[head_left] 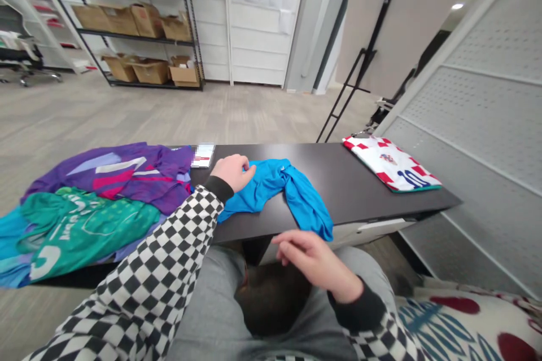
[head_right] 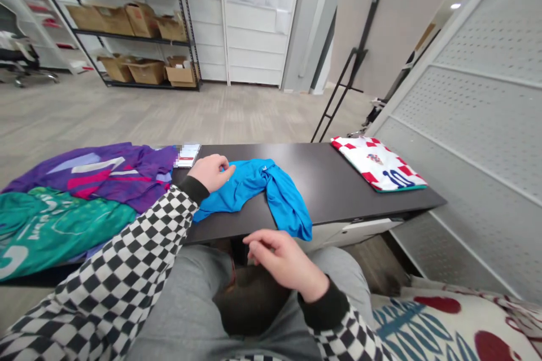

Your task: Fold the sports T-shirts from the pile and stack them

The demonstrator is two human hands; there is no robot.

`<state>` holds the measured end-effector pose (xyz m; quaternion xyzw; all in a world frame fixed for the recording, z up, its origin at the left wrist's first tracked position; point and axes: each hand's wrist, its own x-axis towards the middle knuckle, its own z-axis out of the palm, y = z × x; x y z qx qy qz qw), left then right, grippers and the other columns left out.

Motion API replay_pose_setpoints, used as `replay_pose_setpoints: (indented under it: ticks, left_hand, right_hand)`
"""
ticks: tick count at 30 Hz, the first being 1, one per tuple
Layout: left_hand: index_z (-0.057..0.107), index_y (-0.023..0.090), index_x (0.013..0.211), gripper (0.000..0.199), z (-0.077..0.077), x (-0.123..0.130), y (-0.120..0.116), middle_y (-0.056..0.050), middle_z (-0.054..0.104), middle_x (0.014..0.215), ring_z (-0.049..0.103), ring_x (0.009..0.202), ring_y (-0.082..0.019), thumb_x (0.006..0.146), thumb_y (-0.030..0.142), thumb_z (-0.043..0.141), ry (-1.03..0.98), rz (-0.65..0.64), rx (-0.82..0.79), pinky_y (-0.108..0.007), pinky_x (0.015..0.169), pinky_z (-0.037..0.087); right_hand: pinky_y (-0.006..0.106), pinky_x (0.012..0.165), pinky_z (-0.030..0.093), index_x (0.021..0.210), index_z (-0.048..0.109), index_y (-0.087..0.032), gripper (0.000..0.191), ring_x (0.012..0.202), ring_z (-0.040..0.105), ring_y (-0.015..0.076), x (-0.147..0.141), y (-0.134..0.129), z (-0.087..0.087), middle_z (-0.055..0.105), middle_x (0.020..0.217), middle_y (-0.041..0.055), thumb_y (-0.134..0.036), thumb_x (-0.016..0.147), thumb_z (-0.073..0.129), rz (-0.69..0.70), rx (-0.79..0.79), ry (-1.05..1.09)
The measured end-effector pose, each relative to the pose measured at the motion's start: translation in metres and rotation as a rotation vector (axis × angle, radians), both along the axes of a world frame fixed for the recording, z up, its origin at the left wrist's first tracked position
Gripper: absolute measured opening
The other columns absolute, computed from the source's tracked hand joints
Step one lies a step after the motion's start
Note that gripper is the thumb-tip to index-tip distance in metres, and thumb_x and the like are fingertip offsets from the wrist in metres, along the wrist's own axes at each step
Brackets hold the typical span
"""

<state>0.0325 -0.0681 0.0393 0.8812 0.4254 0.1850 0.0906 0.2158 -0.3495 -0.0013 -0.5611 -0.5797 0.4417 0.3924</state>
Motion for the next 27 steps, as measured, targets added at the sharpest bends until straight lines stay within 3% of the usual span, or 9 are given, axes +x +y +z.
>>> replay_pose_setpoints:
  ticks: [2,4,6,9,15,20,22,24,27]
  left_hand:
    - [0.068,0.025,0.082,0.051,0.009,-0.013,0.000,-0.009,0.077,0.089,0.075,0.090,-0.030,0.099,0.073,0.060,0.126,-0.072,-0.142,-0.039,0.079,0.052]
    - [0.063,0.027,0.077,0.058,0.010,-0.021,-0.007,-0.007,0.074,0.080,0.074,0.081,-0.030,0.085,0.083,0.073,0.282,-0.160,-0.283,-0.037,0.070,0.048]
    - [0.061,0.028,0.078,0.059,0.004,-0.021,-0.017,-0.005,0.072,0.075,0.074,0.078,-0.031,0.071,0.081,0.086,0.357,-0.209,-0.331,-0.037,0.067,0.047]
    - [0.058,0.029,0.078,0.057,-0.012,-0.014,-0.031,-0.002,0.068,0.071,0.074,0.078,-0.031,0.061,0.068,0.095,0.272,-0.228,-0.302,-0.036,0.066,0.048]
    - [0.054,0.027,0.066,0.030,-0.027,-0.010,-0.015,-0.001,0.062,0.066,0.066,0.071,-0.025,0.084,0.036,0.076,0.055,-0.240,-0.285,-0.035,0.068,0.048]
    - [0.066,0.025,0.078,0.020,-0.022,-0.016,0.005,-0.003,0.068,0.082,0.065,0.083,-0.023,0.093,0.038,0.062,-0.318,-0.256,-0.232,-0.035,0.081,0.053]
    - [0.067,0.024,0.083,0.024,-0.021,-0.013,0.004,-0.002,0.067,0.080,0.063,0.080,-0.021,0.096,0.044,0.061,-0.517,-0.227,-0.327,-0.033,0.077,0.053]
    - [0.065,0.024,0.084,0.030,-0.021,-0.009,0.002,0.001,0.062,0.074,0.058,0.070,-0.018,0.097,0.051,0.060,-0.720,-0.203,-0.507,-0.031,0.069,0.052]
    - [0.065,0.024,0.084,0.034,-0.022,-0.003,0.001,0.001,0.059,0.072,0.055,0.064,-0.016,0.093,0.057,0.066,-0.929,-0.177,-0.722,-0.029,0.064,0.051]
  right_hand:
    - [0.035,0.088,0.062,0.124,0.082,-0.022,0.041,0.090,0.077,0.0222,0.020,0.019,0.021,0.084,0.102,0.0079,-0.055,0.111,0.063,-0.178,0.141,-0.114]
    - [0.040,0.100,0.061,0.123,0.082,-0.024,0.034,0.105,0.078,0.0262,0.039,0.043,0.029,0.084,0.115,0.0099,-0.049,0.110,0.064,-0.303,0.246,-0.309]
    - [0.047,0.114,0.057,0.129,0.081,-0.024,0.033,0.123,0.075,0.0309,0.055,0.067,0.025,0.081,0.133,0.0130,-0.040,0.106,0.063,-0.341,0.307,-0.534]
    - [0.055,0.123,0.052,0.141,0.077,-0.021,0.043,0.139,0.068,0.0367,0.073,0.089,0.006,0.074,0.149,0.0171,-0.033,0.101,0.066,-0.330,0.252,-0.796]
    - [0.055,0.121,0.053,0.131,0.081,-0.024,0.036,0.136,0.072,0.0355,0.123,0.082,-0.017,0.078,0.144,0.0137,-0.032,0.107,0.055,-0.499,0.016,-0.964]
    - [0.078,0.135,0.022,0.129,0.082,-0.023,0.038,0.142,0.067,0.0375,0.164,0.085,0.000,0.078,0.145,0.0145,-0.024,0.107,0.051,-0.590,-0.045,-1.089]
    - [0.081,0.134,0.018,0.133,0.080,-0.022,0.041,0.147,0.063,0.0382,0.162,0.090,0.011,0.075,0.150,0.0160,-0.019,0.106,0.050,-0.598,0.018,-1.109]
    - [0.077,0.135,0.024,0.143,0.075,-0.022,0.044,0.149,0.061,0.0385,0.145,0.094,0.019,0.071,0.155,0.0175,-0.021,0.106,0.052,-0.551,0.159,-1.070]
    - [0.059,0.134,0.039,0.167,0.057,-0.022,0.062,0.155,0.057,0.0359,0.104,0.097,0.016,0.061,0.167,0.0177,-0.038,0.107,0.064,-0.282,0.327,-0.911]
